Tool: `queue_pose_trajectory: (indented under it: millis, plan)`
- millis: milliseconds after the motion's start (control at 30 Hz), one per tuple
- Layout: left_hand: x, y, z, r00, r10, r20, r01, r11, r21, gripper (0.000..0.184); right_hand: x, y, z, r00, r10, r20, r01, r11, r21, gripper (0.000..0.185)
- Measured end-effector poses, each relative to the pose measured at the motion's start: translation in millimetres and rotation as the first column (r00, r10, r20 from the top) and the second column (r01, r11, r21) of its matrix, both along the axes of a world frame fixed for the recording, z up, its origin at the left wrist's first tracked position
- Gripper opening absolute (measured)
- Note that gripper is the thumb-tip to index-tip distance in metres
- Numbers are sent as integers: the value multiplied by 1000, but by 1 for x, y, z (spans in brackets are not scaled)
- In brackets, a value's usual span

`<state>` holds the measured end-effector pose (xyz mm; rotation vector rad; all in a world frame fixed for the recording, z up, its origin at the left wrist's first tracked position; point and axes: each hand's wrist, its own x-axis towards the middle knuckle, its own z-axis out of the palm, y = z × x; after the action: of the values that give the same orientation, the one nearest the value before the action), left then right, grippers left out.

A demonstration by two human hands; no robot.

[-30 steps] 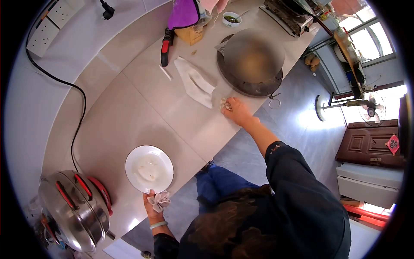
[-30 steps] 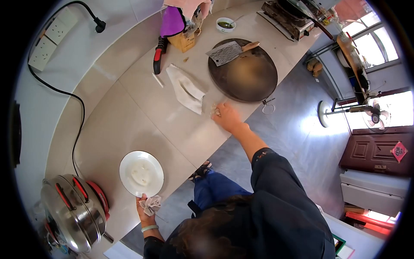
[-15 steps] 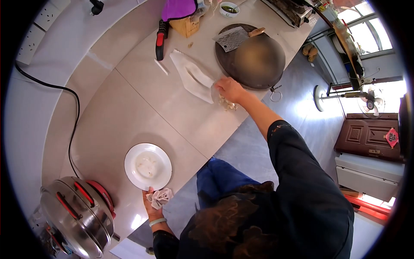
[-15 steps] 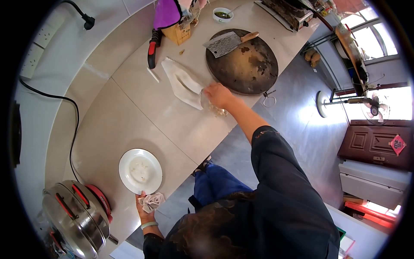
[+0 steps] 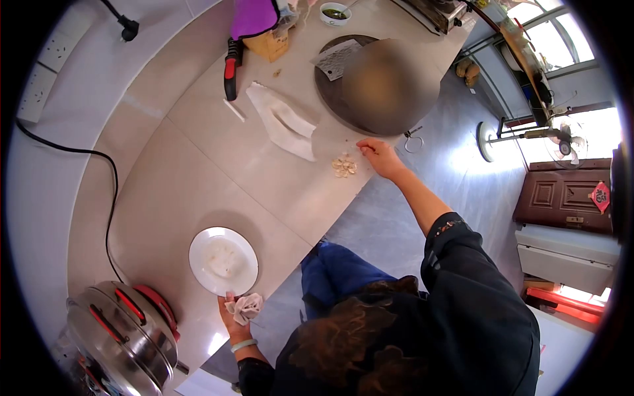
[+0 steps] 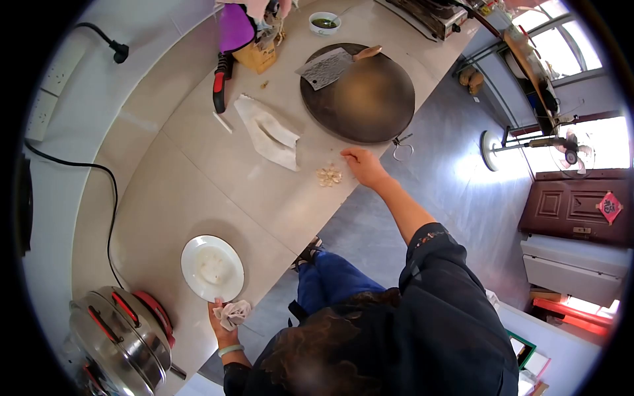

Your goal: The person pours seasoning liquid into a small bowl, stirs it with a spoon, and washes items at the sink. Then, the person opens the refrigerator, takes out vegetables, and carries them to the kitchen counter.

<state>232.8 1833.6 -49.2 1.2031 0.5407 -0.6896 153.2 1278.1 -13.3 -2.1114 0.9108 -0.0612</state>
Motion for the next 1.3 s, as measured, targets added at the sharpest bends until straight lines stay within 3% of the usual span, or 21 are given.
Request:
queue_pose_trajectory:
  millis: [100,200,267,367,467,533,633,667,767,833,933,1033,1133,1233,1300]
  plan:
    - [-7,3,4,999,-49,14,48,997,61,31,-16,-16,-28,999,-48,14,49,990,-133,24]
    - [-12,-25,43,998,-22,-57,30,990,138,31,-21,-24,-45,997,-70,-29,60,964,-261,27]
    - [-29,-16,45,987,-131,-88,145,973,179,30,-12,-17,-54,990,-134,-45,111,937,-330,29]
    - [-42,-43,69,957,-246,-156,279,929,243,32,1,-2,-57,996,-87,10,85,926,-369,30]
    - [-41,-85,78,906,-395,-153,418,891,177,34,15,19,-38,999,41,-32,-47,979,-198,26]
    - [-35,-113,75,856,-505,-115,516,851,102,32,16,27,-28,992,120,-46,-123,991,-62,25]
    - [-24,-158,62,783,-621,-44,622,780,72,30,17,10,-36,989,51,138,-29,988,-155,28]
    - [-21,-172,55,759,-651,-23,651,755,77,30,20,8,-34,994,68,84,-49,977,-209,29]
    - [-11,-217,39,536,-834,134,780,549,301,28,31,7,-27,993,119,-25,-120,933,-340,31]
    - [-6,-246,31,490,-847,209,766,532,360,27,31,9,-26,986,163,-31,-162,904,-395,31]
    - [2,-284,35,496,-840,219,755,542,371,31,20,13,-12,916,362,-174,-395,892,-221,30]
    - [6,-303,21,449,-848,282,715,530,457,37,6,13,-25,983,173,69,-162,977,-143,29]
    - [12,-327,29,291,-885,364,631,464,622,45,0,-1,-27,999,52,-2,-52,989,-137,28]
    - [14,-352,22,188,-885,427,535,457,711,53,8,-1,-20,995,72,-64,-82,981,-175,27]
    - [14,-368,18,177,-892,415,541,440,716,58,11,7,-26,987,132,-95,-141,986,-91,27]
